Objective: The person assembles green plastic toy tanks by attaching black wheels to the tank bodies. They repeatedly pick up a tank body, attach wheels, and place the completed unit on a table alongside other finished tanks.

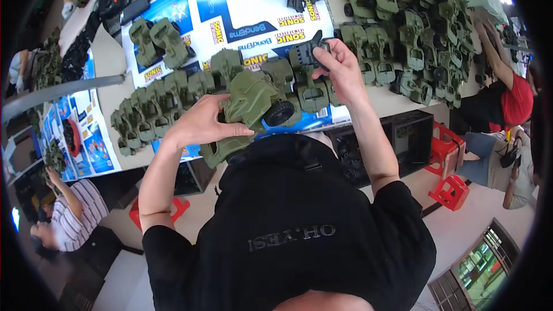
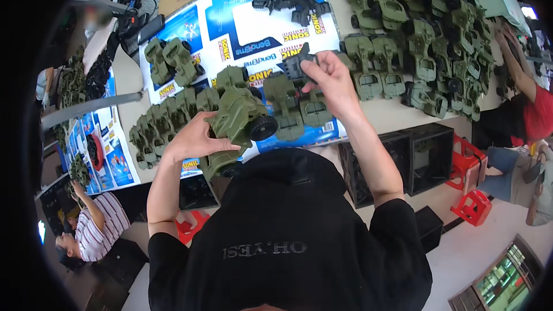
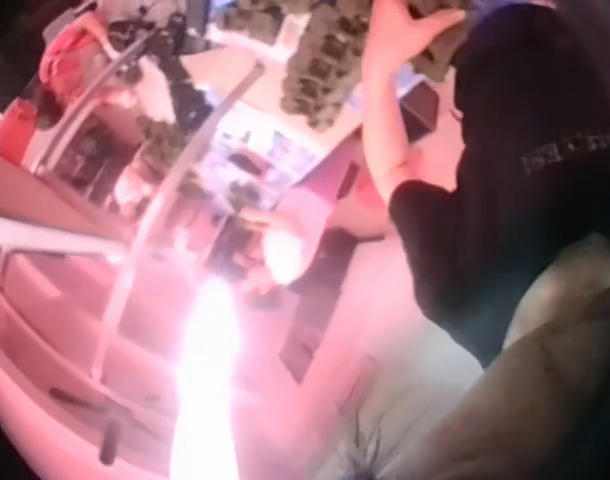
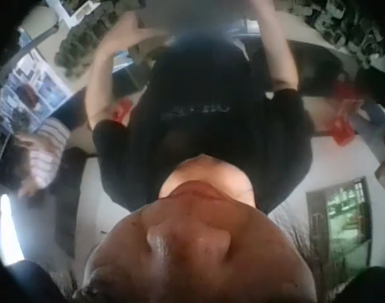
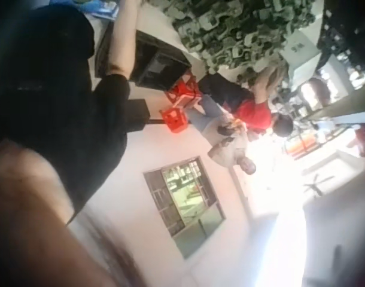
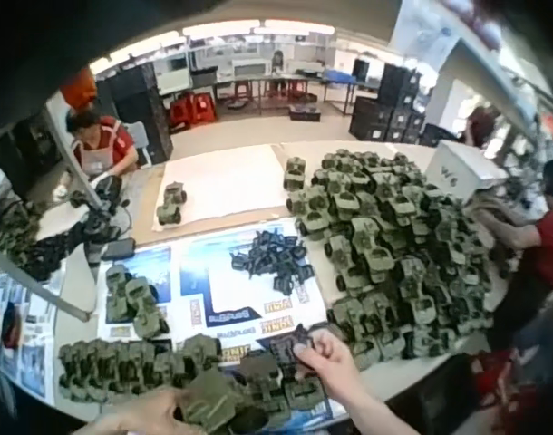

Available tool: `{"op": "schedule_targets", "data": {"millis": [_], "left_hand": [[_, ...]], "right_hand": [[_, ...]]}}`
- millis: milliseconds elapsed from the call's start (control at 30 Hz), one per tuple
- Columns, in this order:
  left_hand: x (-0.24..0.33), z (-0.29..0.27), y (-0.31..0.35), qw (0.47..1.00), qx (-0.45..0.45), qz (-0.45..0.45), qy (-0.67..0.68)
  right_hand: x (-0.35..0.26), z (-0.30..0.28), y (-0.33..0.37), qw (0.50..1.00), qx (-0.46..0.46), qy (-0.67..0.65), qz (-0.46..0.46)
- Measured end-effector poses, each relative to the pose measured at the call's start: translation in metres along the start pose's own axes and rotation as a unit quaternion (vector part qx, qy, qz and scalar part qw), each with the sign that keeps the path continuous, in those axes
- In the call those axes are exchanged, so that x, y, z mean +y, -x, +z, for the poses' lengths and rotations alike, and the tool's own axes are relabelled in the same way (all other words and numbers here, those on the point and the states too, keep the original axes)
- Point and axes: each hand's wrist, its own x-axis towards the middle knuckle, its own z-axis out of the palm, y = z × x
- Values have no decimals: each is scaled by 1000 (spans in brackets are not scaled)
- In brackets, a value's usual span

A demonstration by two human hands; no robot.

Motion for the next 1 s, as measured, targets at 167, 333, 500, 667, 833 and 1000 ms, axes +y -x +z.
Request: {"op": "schedule_targets", "data": {"millis": [167, 333, 500, 667, 833, 1000], "left_hand": [[-21, 28, 11, 986, -55, -108, 114], [-35, 50, 21, 956, -60, -29, 284], [-39, 59, 24, 971, -75, -65, 216], [-22, 61, 36, 985, 15, -16, 171], [-24, 63, 38, 984, 22, -14, 179], [-16, 63, 33, 996, 32, -6, 78]], "right_hand": [[4, 22, 45, 998, -30, 45, -37], [10, 34, 52, 991, -61, 101, -59], [14, 44, 56, 986, -40, 130, -101], [11, 35, 53, 961, -68, 253, -85], [-11, 47, 60, 955, -143, 260, -27], [-20, 53, 56, 899, -200, 387, -47]]}}
